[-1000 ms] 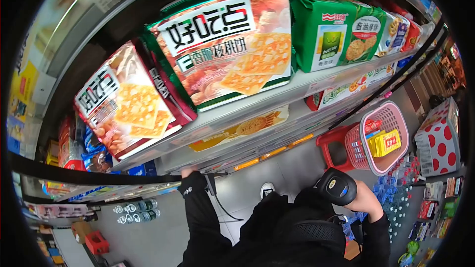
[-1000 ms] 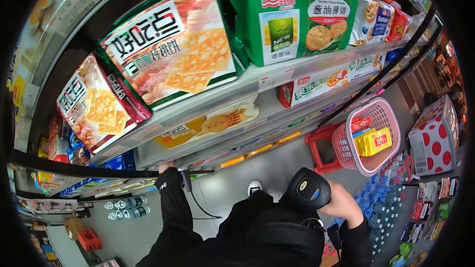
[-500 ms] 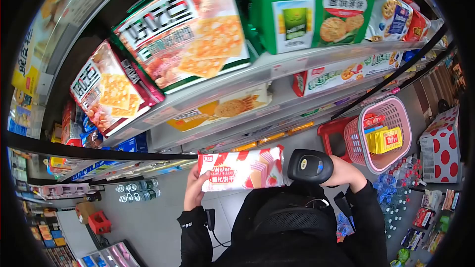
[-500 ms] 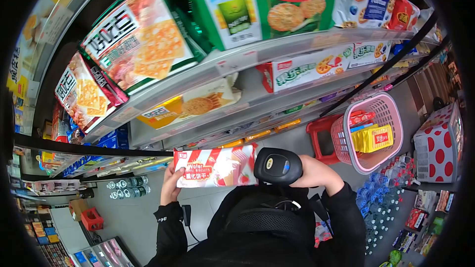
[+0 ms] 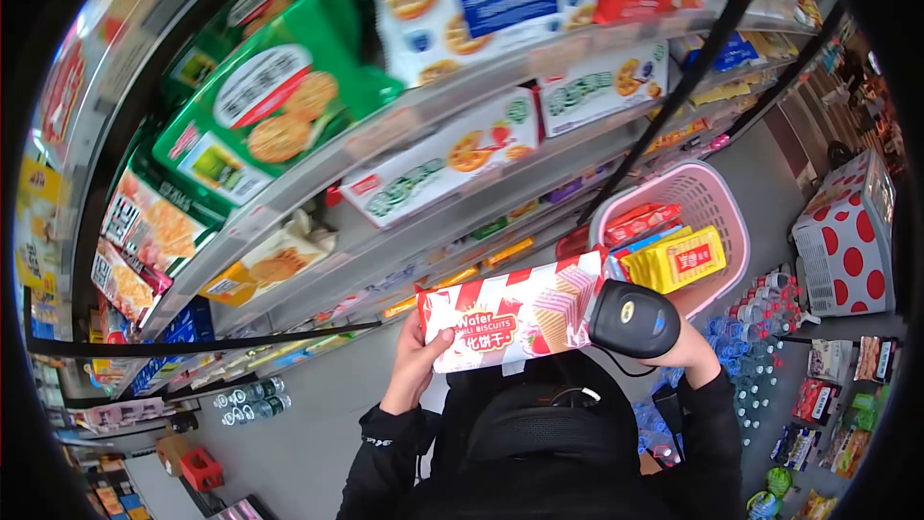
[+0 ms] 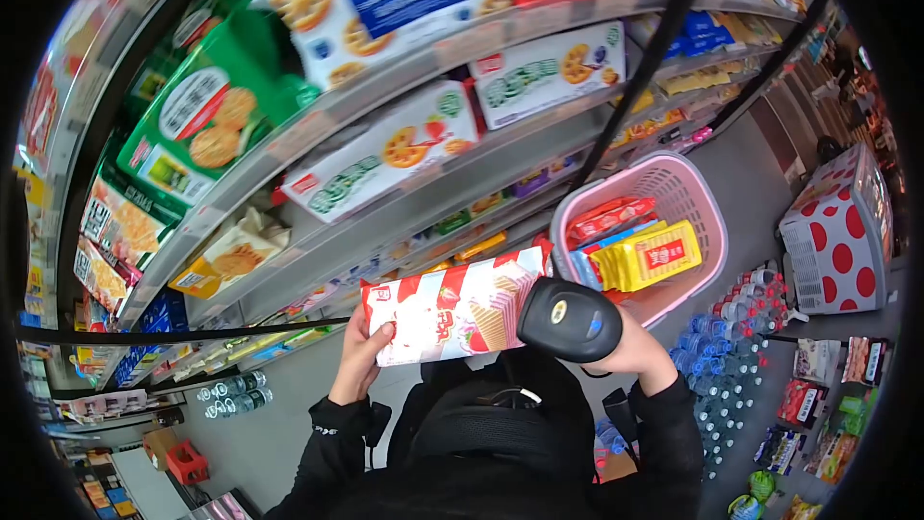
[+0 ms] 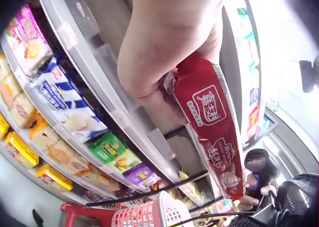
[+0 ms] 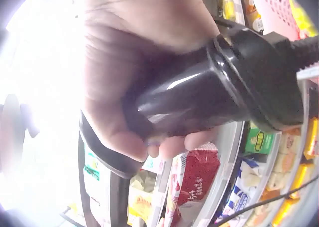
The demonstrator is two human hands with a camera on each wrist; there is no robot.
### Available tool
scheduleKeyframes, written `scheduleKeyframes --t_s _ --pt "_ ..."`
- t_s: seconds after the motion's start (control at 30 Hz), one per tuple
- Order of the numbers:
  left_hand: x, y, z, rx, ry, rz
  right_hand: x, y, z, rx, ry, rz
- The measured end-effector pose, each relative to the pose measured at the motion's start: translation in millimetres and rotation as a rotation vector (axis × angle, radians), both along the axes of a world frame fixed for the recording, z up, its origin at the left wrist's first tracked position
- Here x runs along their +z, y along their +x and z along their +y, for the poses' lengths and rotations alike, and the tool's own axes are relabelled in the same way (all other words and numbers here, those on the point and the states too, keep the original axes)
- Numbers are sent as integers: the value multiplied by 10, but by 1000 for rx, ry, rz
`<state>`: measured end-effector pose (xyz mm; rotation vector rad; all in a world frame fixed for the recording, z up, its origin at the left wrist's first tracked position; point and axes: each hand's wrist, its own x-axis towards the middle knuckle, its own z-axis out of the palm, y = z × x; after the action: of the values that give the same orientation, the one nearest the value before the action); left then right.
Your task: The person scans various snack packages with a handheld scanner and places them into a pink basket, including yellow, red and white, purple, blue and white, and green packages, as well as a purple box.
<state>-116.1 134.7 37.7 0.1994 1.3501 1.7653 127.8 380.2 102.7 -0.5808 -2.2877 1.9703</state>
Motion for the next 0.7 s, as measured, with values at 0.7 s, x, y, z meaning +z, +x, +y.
scheduleKeyframes --t_s 0.7 --pt "-429 540 2341 -407 598 -537 794 952 985 184 -343 313"
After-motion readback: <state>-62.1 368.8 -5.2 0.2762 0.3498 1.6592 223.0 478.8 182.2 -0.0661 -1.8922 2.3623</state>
